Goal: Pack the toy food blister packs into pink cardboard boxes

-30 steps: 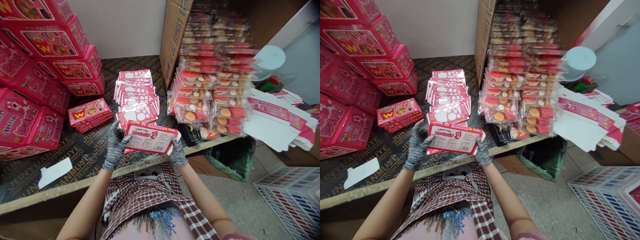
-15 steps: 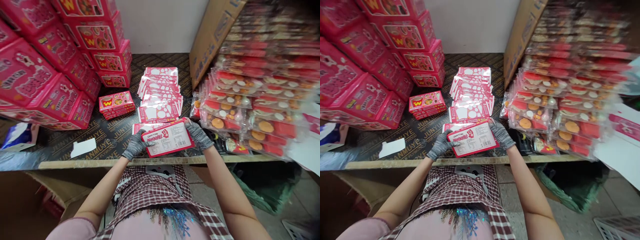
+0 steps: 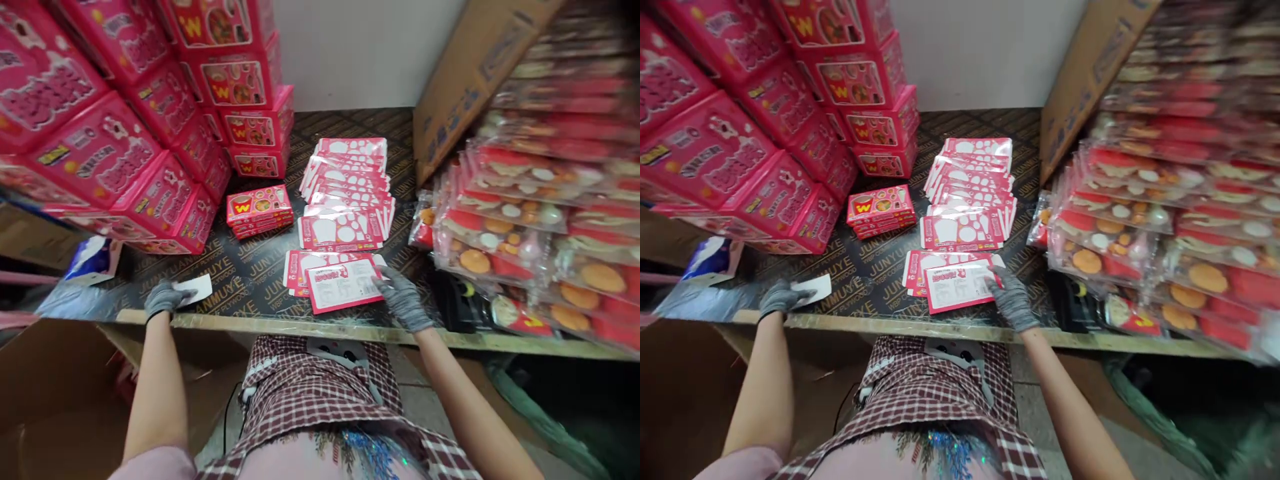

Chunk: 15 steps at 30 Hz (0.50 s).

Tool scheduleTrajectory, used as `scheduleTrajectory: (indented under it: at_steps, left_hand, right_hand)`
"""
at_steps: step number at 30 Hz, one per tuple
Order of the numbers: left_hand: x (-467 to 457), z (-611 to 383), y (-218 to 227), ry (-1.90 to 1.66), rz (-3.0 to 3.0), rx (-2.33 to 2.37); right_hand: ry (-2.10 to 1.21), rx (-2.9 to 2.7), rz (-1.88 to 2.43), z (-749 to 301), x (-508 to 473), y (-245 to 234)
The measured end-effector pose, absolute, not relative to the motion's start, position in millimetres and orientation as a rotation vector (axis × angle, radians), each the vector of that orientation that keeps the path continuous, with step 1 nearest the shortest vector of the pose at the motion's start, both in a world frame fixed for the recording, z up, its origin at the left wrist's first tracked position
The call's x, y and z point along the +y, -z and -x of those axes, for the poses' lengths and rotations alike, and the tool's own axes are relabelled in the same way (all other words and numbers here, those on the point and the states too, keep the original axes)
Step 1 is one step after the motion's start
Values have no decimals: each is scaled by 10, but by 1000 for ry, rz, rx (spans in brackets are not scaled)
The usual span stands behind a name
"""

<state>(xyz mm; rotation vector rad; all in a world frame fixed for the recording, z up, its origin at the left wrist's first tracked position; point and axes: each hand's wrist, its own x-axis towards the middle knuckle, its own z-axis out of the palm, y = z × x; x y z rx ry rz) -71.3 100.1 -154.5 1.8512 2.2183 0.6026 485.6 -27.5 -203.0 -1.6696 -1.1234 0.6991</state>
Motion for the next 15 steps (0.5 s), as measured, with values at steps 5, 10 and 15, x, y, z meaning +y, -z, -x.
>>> scheduleTrajectory:
  at_steps: [5, 10, 15]
  left_hand:
    - [1059, 159, 1562, -789, -1841, 1977]
    - [769, -1340, 1418, -905, -1592, 1350]
    - [398, -2620, 1445, -700, -1888, 861]
  right_hand:
    - [-747, -1186, 1505, -4399, -323, 1726]
    - [-973, -1239, 1419, -4168, -588, 1505]
    - [-628, -877, 1621, -4623, -1022, 1530]
